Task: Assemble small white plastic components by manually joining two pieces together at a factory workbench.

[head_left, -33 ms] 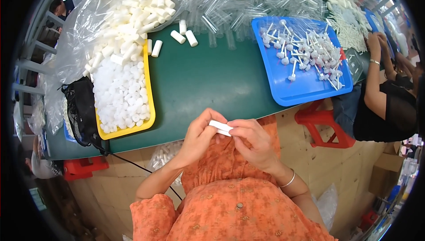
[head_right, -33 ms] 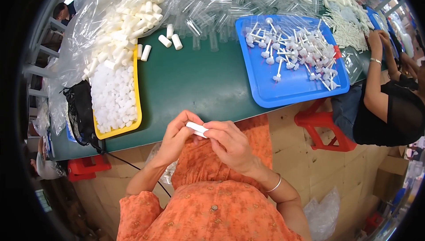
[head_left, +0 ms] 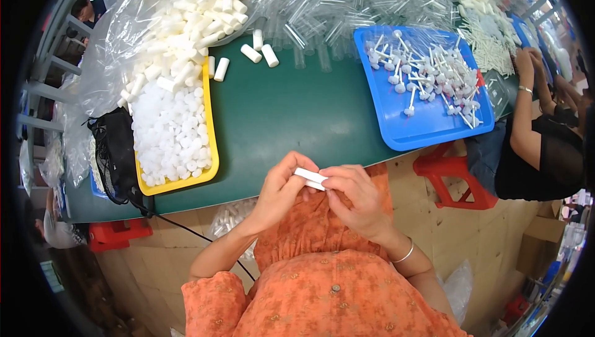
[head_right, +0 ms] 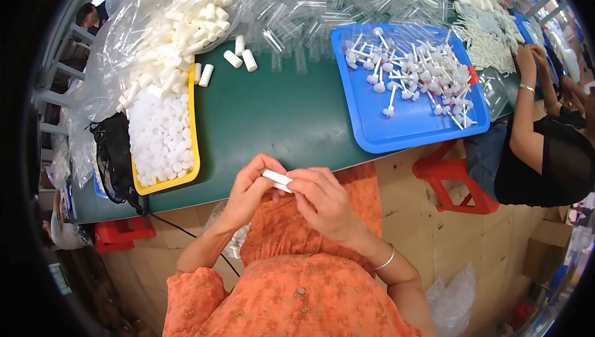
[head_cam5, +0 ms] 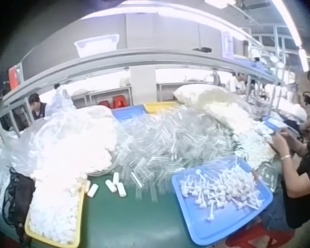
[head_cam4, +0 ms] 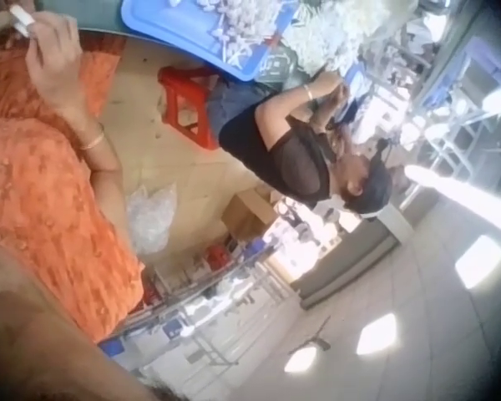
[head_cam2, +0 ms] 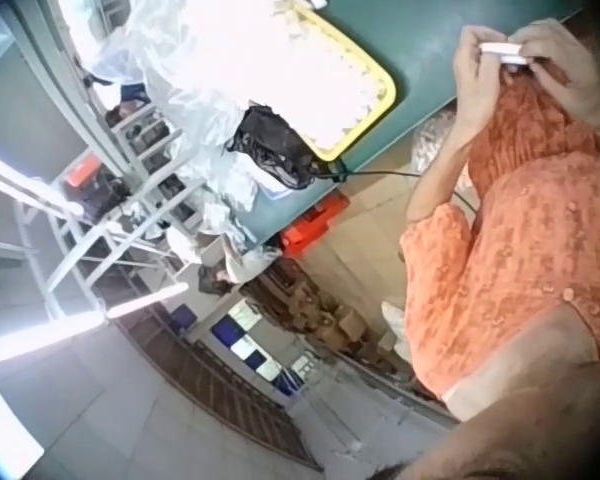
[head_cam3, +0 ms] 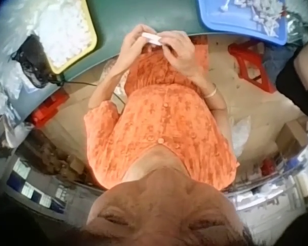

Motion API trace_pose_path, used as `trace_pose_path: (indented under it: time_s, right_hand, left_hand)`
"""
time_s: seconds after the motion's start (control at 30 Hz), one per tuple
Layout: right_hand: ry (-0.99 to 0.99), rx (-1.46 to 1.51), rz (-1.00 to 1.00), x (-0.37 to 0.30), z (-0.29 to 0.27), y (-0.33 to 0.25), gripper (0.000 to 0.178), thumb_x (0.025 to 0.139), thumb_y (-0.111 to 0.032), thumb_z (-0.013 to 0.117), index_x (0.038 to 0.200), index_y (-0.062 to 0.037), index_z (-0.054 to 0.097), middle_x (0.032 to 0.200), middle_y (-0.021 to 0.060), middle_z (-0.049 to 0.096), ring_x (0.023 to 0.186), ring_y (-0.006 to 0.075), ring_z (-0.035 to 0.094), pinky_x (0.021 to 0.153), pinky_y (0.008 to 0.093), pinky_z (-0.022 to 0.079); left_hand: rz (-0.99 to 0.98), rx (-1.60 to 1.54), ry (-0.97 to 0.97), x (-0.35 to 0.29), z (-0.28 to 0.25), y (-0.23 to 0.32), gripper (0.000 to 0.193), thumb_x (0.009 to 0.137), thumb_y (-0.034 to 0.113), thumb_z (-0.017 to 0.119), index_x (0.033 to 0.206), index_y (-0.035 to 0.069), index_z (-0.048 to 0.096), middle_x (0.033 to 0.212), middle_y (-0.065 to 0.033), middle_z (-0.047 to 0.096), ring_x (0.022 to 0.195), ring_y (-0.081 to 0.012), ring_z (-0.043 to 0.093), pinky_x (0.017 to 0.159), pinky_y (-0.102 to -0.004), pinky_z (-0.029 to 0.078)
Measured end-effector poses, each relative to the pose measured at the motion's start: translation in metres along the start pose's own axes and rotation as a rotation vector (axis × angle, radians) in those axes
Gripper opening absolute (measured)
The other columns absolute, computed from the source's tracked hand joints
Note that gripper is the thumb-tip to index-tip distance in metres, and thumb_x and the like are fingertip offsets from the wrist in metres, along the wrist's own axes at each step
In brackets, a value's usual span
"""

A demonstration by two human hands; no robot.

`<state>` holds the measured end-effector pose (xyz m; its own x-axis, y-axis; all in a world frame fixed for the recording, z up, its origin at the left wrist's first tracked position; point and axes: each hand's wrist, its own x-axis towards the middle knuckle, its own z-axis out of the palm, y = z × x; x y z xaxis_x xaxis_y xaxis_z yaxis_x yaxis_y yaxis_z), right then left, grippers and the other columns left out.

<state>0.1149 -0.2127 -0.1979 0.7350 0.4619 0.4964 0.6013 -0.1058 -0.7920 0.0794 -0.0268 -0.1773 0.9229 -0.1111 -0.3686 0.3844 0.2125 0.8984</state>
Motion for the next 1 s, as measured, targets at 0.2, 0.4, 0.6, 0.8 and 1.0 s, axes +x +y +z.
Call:
trace_pose_path:
  time_s: [0.2,0.4,0.6,0.8,1.0]
  right_hand:
    - [-0.002,-0.294,-0.175,0.022,-0.012,0.000,0.030,0.073,0.002,0.075,0.098,-0.0056,0.061,0.096,0.0099,0.065,0.079,0.0287,0.061,0.074,0.0383,0.047]
    - [0.027,-0.330,-0.135,0.029,-0.002,0.018,0.024,0.076,-0.001,0.073,0.098,-0.0053,0.064,0.093,0.0086,0.065,0.080,0.0287,0.062,0.072,0.0387,0.047]
    - [-0.051,-0.356,0.084,0.014,-0.001,0.010,0.026,0.083,-0.002,0.067,0.108,-0.0046,0.067,0.097,0.0104,0.063,0.083,0.0285,0.062,0.073,0.0354,0.049]
    - [0.066,0.055,0.249,0.033,-0.038,-0.001,0.023,0.088,0.001,0.063,0.110,-0.0017,0.068,0.098,0.0081,0.061,0.085,0.0181,0.059,0.072,0.0256,0.047]
    - [-0.005,0.254,0.249,0.028,-0.027,0.003,0.023,0.089,-0.001,0.064,0.111,-0.0019,0.069,0.099,0.0071,0.062,0.085,0.0151,0.058,0.070,0.0255,0.046]
  left_hand:
    - [-0.065,-0.033,-0.267,0.014,-0.005,0.032,0.026,0.093,0.002,0.054,0.119,0.003,0.050,0.107,-0.0085,0.064,0.090,-0.0112,0.062,0.080,-0.0253,0.051]
    - [0.701,1.222,0.514,0.125,-0.053,0.085,0.020,0.089,0.018,0.066,0.088,-0.002,0.070,0.081,-0.0189,0.068,0.072,-0.0310,0.065,0.066,-0.0383,0.051]
    - [0.338,1.477,0.504,0.171,-0.056,0.081,0.031,0.080,0.031,0.073,0.081,0.000,0.070,0.078,-0.0198,0.066,0.075,-0.0360,0.065,0.068,-0.0438,0.050]
    - [0.580,0.932,0.297,0.064,-0.045,0.062,0.029,0.077,0.002,0.072,0.097,0.001,0.050,0.089,-0.0141,0.064,0.083,-0.0258,0.067,0.071,-0.0339,0.052]
    - [0.184,0.388,-0.142,0.004,-0.014,0.029,0.025,0.094,0.006,0.061,0.117,0.001,0.051,0.102,-0.0056,0.062,0.089,-0.0107,0.058,0.076,-0.0242,0.049]
